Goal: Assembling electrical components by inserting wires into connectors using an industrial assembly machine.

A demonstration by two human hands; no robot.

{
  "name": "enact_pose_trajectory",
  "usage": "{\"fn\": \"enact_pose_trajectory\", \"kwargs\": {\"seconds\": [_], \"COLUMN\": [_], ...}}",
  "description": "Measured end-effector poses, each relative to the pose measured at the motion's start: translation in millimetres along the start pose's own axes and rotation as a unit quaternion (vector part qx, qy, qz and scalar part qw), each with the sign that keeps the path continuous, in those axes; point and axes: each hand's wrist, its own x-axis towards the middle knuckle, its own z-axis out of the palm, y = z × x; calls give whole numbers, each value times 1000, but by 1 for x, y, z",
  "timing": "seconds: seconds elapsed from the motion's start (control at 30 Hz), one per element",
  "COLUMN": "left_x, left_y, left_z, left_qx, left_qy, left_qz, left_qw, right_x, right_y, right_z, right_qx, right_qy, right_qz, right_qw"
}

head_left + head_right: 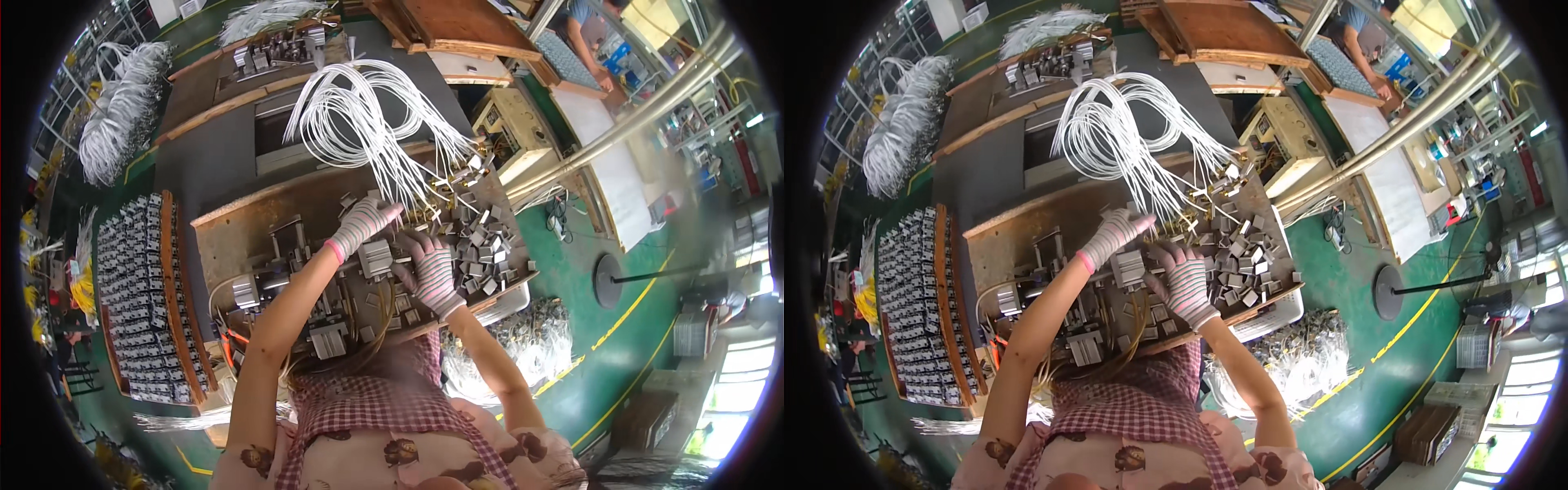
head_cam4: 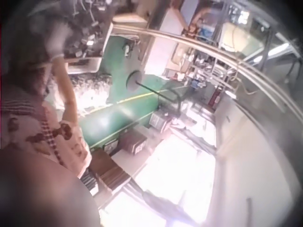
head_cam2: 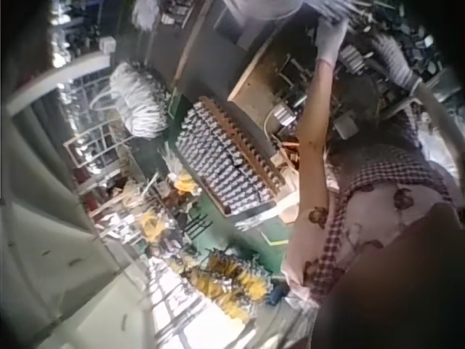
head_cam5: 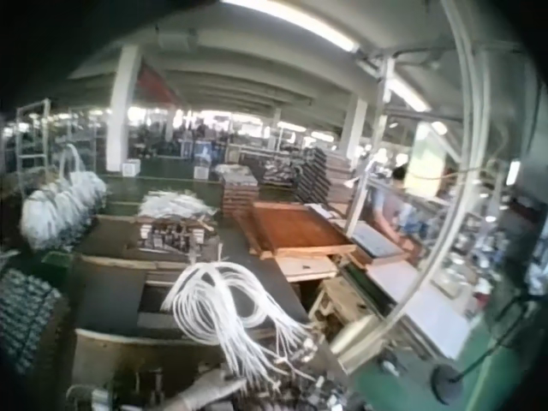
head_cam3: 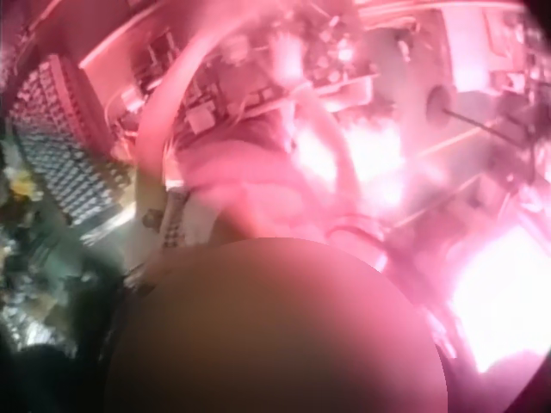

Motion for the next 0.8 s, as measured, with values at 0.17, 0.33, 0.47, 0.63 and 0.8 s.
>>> {"fn": "enact_pose_trajectory", "kwargs": {"seconds": [0.17,0.33,0.47,0.63,0.8], "left_x": [-9,-67,-98,-139,-160], "left_y": [9,20,28,-21,-19], "left_z": [3,-3,-8,-23,-23], "left_qx": [-101,-356,-393,-469,-450], "left_qy": [28,60,-5,18,97], "left_qz": [5,112,100,47,69], "left_qw": [994,926,914,882,885], "right_x": [2,23,25,-6,-13], "right_y": [11,-36,-40,-57,-67], "right_z": [-12,-66,-68,-42,-31], "right_qx": [121,204,119,181,151], "right_qy": [-43,3,-1,52,-24], "right_qz": [51,52,16,32,92], "right_qw": [990,978,993,982,984]}}
